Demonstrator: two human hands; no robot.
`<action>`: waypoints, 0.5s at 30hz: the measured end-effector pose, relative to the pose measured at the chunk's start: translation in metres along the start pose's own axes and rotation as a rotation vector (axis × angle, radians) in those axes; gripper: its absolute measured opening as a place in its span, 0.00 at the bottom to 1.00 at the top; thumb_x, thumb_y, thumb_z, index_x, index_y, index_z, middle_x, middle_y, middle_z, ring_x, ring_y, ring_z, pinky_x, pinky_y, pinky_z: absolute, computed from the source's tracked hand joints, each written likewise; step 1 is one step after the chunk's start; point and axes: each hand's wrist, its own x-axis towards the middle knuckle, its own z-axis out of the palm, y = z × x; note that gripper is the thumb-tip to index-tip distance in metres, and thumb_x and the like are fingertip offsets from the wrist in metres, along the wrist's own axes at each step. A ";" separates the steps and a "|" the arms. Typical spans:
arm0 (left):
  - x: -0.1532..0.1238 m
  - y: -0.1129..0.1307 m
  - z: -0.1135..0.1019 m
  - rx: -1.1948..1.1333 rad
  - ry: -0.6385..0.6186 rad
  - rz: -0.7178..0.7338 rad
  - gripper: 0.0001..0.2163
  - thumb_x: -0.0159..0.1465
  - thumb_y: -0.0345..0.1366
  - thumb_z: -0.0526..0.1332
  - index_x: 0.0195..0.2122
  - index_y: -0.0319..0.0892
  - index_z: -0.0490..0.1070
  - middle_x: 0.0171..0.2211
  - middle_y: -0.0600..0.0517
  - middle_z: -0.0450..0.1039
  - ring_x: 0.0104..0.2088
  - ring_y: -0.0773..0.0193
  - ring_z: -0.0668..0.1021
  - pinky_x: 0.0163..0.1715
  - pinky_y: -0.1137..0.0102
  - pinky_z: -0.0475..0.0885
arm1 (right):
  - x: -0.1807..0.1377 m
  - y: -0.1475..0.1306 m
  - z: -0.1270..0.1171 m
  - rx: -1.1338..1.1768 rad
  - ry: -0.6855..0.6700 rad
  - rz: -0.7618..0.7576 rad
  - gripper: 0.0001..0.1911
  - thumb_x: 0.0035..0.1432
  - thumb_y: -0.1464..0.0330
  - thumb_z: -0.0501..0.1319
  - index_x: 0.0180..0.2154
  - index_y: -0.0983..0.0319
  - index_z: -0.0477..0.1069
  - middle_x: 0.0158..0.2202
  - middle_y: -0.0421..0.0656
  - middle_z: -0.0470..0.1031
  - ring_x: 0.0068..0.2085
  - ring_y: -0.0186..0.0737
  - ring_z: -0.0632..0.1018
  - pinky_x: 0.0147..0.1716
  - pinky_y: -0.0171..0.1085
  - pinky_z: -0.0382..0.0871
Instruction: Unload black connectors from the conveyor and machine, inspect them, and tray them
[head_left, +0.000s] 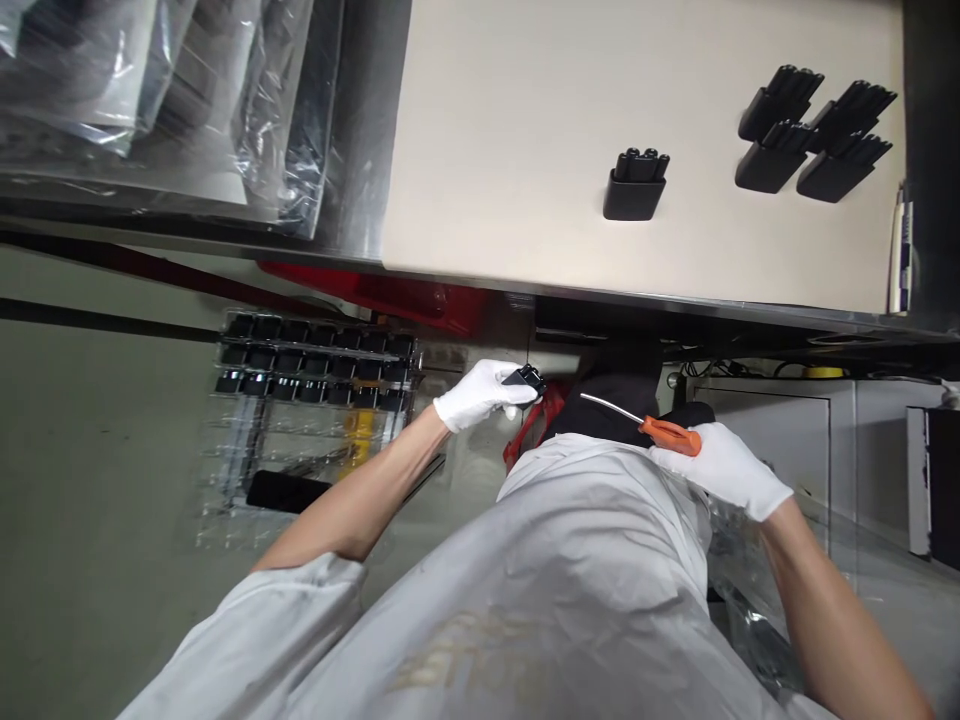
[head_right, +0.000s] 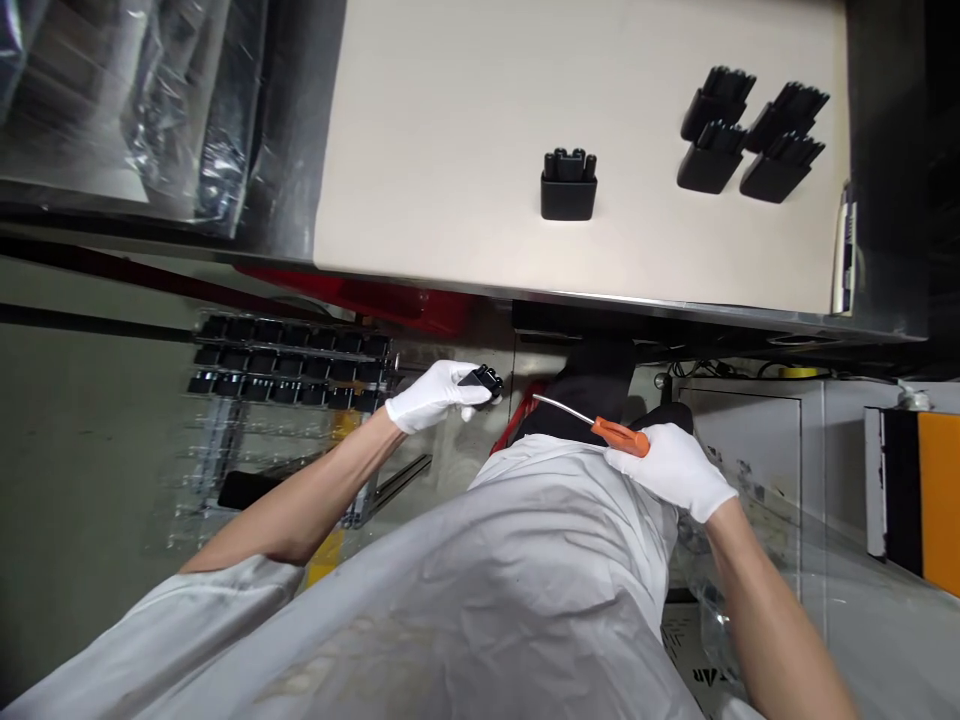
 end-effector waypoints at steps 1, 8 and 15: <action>0.000 0.001 0.000 0.016 -0.007 -0.004 0.19 0.53 0.46 0.77 0.34 0.34 0.79 0.29 0.49 0.75 0.21 0.71 0.72 0.20 0.74 0.66 | 0.000 -0.002 -0.003 -0.025 0.012 0.018 0.26 0.55 0.43 0.61 0.22 0.57 0.73 0.24 0.43 0.76 0.25 0.42 0.73 0.25 0.39 0.58; 0.004 0.010 0.004 0.178 0.072 0.056 0.17 0.55 0.46 0.75 0.35 0.37 0.78 0.29 0.52 0.74 0.22 0.70 0.73 0.22 0.74 0.69 | -0.003 -0.034 -0.021 -0.206 0.035 0.032 0.25 0.59 0.44 0.58 0.27 0.57 0.78 0.30 0.46 0.81 0.31 0.47 0.79 0.30 0.39 0.62; -0.001 0.007 0.008 0.128 0.232 0.065 0.20 0.55 0.48 0.75 0.37 0.37 0.76 0.30 0.52 0.74 0.20 0.71 0.73 0.20 0.74 0.68 | -0.001 -0.026 -0.025 -0.162 0.009 0.001 0.23 0.58 0.46 0.59 0.30 0.57 0.80 0.32 0.47 0.82 0.35 0.50 0.82 0.32 0.39 0.66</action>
